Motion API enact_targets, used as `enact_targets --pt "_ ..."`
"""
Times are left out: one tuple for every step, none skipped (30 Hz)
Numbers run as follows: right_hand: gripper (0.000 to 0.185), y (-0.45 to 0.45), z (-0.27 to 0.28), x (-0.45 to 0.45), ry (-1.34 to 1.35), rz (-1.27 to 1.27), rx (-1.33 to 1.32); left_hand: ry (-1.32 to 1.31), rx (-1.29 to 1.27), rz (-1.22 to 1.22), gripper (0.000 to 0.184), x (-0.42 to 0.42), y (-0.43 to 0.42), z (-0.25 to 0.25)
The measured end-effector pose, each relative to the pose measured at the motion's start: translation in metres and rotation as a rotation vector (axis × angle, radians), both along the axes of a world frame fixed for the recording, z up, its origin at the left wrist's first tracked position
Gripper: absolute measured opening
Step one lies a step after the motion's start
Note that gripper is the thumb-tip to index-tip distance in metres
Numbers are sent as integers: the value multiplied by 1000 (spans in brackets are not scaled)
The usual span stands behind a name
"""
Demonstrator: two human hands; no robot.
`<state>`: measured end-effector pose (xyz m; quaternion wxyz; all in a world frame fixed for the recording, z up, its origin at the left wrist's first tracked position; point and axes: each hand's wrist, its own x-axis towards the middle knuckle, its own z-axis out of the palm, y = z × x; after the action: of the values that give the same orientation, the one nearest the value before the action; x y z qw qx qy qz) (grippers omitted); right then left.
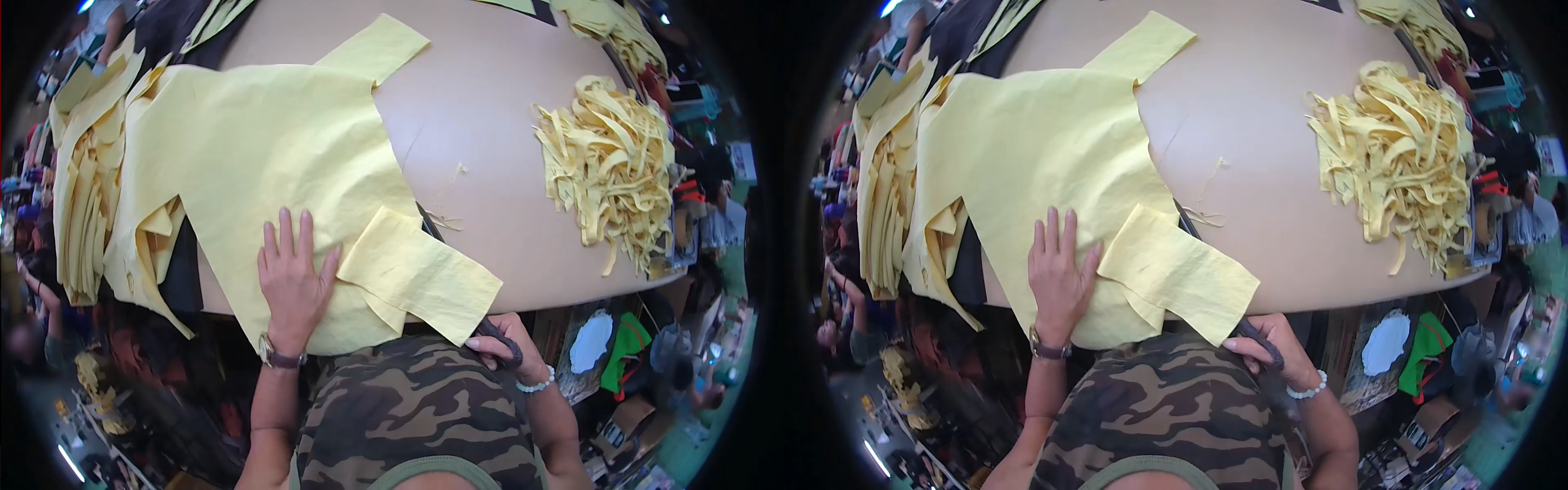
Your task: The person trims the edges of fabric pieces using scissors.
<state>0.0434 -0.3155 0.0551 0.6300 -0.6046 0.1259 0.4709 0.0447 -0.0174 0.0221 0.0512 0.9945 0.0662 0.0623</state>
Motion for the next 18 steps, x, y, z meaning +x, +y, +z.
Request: enact_targets --pt "23 -2 1 1 -1 31 -1 25 -37 32 55 -7 -3 5" --pt "23 -3 2 1 -5 59 -3 -78 8 28 41 -8 -6 15" --pt "23 -4 5 3 -9 86 -6 57 -26 55 37 -6 -5 29" --pt "21 -4 9 5 4 100 -28 193 -63 80 34 1 -1 45" --pt "21 -6 9 4 19 93 -33 328 -100 102 32 9 3 55" --pt "21 -8 9 3 33 82 -38 286 -88 65 31 19 12 57" --pt "20 -10 9 2 46 69 -43 188 -75 17 29 34 19 57" --pt "20 -11 8 1 48 74 -54 90 -61 -35 26 52 25 57" --pt "20 -13 6 0 49 78 -63 -74 -60 -141 24 76 31 56" --pt "20 -13 6 -1 50 81 -72 -237 -56 -246 23 102 36 54" --pt "20 -13 6 -1 38 93 -77 -266 -87 -296 22 129 41 50" --pt "20 -12 6 -1 25 103 -80 -296 -117 -347 22 157 45 44" --pt "20 -12 6 -1 17 113 -86 -283 -145 -392 24 186 47 37" --pt "21 -10 8 -1 19 102 -88 -268 -174 -434 27 213 48 27" --pt "22 -7 9 -1 21 91 -90 -205 -155 -469 30 236 50 14" --pt "23 -6 10 0 23 81 -92 -141 -136 -503 33 256 50 -1" --pt "24 -6 8 1 20 82 -83 -175 -91 -510 36 272 48 -18" --pt "25 -7 5 0 20 82 -75 -206 -48 -517 40 286 43 -34"
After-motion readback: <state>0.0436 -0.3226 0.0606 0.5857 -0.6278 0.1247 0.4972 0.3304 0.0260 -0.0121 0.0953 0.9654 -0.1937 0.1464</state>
